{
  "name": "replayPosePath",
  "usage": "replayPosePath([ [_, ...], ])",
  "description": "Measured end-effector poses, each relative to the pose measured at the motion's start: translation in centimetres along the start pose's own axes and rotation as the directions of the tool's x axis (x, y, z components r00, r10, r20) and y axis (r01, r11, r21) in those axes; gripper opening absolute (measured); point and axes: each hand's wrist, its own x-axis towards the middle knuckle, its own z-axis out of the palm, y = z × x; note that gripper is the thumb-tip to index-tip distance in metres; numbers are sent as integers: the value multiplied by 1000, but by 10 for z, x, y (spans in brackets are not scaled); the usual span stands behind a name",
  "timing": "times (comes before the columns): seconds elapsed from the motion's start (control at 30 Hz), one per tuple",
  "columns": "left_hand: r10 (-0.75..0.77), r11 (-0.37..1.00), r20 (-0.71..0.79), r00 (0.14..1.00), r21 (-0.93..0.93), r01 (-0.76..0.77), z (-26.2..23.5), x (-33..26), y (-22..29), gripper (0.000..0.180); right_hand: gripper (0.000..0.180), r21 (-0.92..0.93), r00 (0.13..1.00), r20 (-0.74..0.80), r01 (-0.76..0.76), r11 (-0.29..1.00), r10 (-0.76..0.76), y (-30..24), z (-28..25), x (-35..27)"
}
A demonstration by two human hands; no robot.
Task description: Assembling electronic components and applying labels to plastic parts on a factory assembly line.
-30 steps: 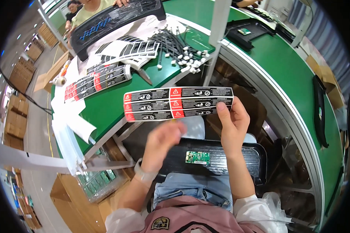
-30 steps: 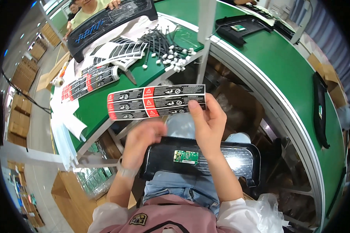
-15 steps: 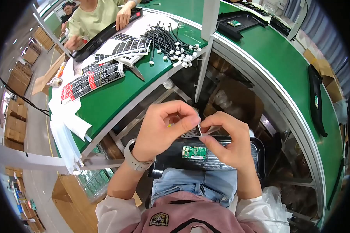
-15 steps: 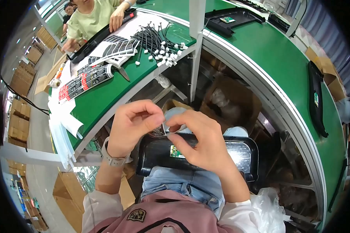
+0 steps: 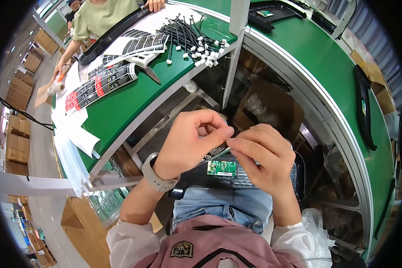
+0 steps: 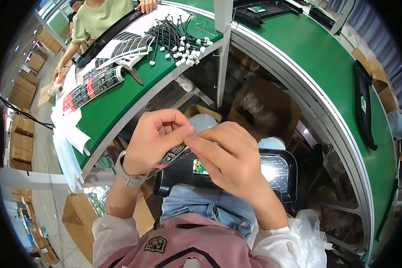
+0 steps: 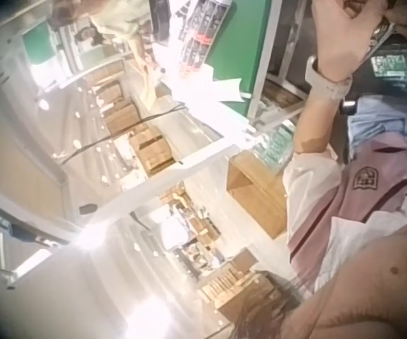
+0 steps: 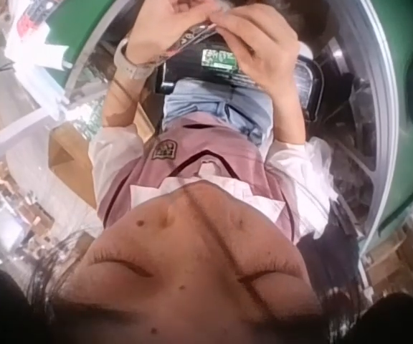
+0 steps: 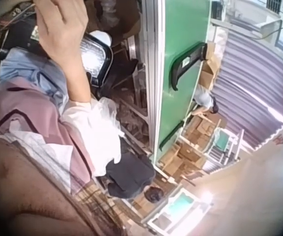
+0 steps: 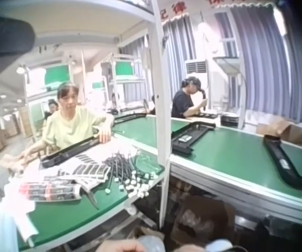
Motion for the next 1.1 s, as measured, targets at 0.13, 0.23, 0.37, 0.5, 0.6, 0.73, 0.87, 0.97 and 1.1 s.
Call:
replayPosePath([
  [0.13,-29,983,-31,999,-184,23,-4,10,-10,12,28,-126,995,-23,91,988,-94,1,2,-5],
  [0.23,194,963,-170,966,220,-155,-27,27,-31,12,28,-144,993,-60,88,986,-97,6,7,0],
  [0.37,615,688,-595,518,725,16,-144,85,-14,27,14,-150,960,-264,-137,979,94,14,-7,-17],
  [0.5,686,592,-700,199,695,407,-349,100,-6,42,17,41,860,-181,-478,877,477,50,-30,-53],
  [0.6,590,446,-764,261,578,684,-438,84,-1,46,66,97,734,152,-678,729,662,75,-39,-97],
  [0.73,723,108,-612,321,559,822,-368,95,21,55,100,-600,585,361,-451,661,726,87,-50,-157],
  [0.87,774,409,-378,508,911,55,-194,56,46,26,82,-604,730,207,-429,672,652,116,-48,-193],
  [0.97,755,252,-122,644,961,-114,-66,0,15,16,62,-505,944,63,-250,826,324,92,-51,-171],
  [1.1,546,228,77,834,944,-236,11,-21,-41,23,42,-615,997,-71,-35,788,-11,51,-68,-151],
])
